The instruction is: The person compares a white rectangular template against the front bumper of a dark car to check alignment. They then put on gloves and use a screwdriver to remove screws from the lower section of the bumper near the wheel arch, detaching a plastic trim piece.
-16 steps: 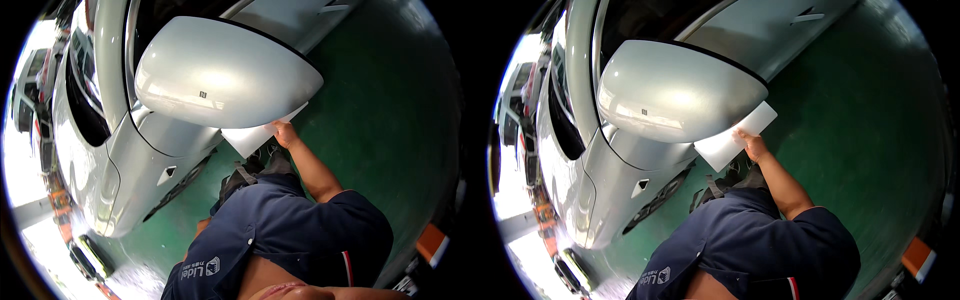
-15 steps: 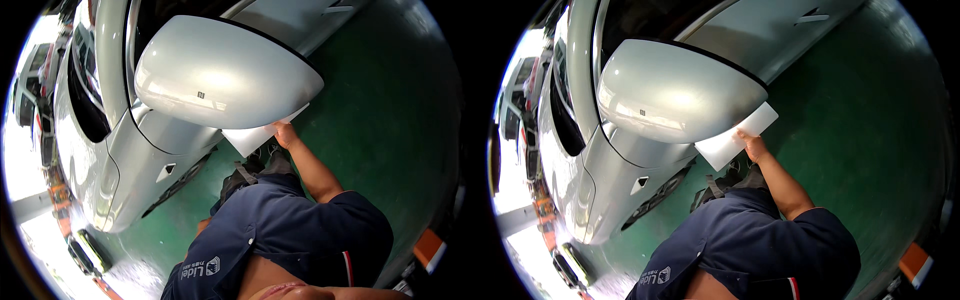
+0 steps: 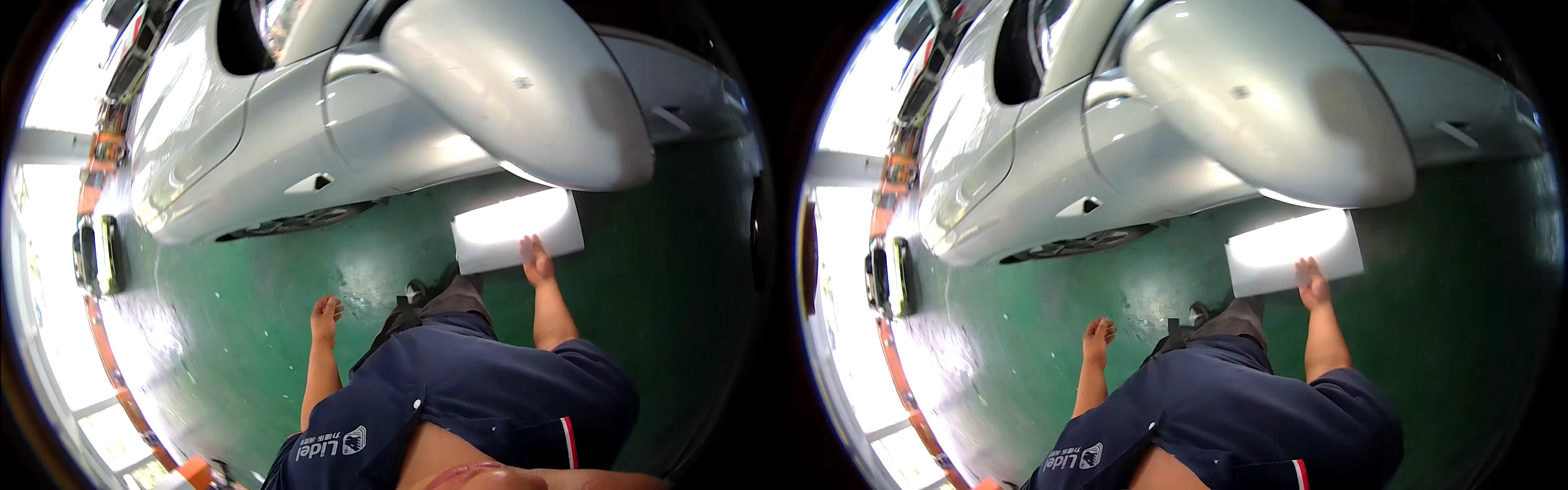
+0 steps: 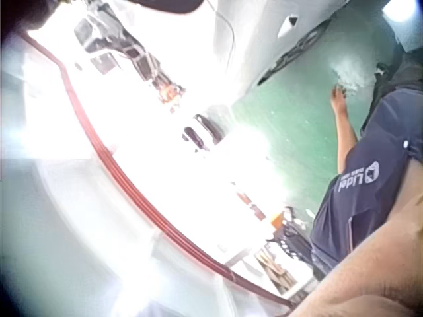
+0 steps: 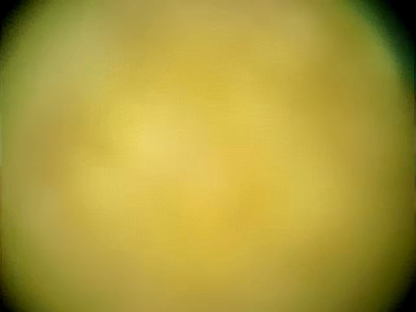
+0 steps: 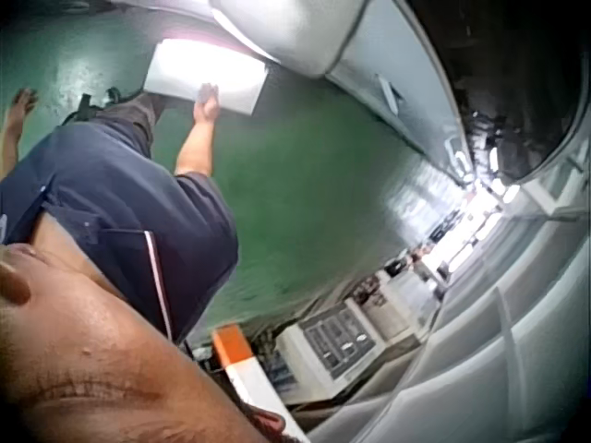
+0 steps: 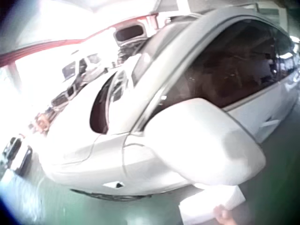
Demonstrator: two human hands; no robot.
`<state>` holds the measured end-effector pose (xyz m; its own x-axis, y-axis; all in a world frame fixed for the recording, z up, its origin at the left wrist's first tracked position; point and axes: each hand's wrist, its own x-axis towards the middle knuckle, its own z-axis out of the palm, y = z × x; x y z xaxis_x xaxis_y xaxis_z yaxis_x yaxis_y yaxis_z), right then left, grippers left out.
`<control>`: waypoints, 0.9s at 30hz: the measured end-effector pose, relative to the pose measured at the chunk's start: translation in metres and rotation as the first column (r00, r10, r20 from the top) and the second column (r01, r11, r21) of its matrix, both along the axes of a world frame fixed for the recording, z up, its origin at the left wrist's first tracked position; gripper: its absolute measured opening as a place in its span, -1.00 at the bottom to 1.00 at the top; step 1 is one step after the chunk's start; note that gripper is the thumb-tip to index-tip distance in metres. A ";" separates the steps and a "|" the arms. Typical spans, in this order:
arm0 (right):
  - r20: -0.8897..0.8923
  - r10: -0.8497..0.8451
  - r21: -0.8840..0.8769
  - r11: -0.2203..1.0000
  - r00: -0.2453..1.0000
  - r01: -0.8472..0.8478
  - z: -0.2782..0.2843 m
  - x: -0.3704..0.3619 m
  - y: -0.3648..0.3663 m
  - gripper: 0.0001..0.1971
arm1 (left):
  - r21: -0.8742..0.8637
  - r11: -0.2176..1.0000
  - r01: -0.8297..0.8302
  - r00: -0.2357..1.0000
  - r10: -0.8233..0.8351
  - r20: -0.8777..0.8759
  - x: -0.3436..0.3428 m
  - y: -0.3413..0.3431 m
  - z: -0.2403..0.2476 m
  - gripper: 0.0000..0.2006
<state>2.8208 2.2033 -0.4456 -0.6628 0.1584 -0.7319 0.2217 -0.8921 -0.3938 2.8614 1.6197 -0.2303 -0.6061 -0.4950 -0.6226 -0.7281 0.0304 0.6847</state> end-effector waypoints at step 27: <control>0.488 0.812 0.044 0.344 0.321 -0.938 0.109 0.038 -0.346 -0.59 | 0.020 0.045 -0.999 0.048 0.962 0.269 0.737 0.031 -0.023 -0.68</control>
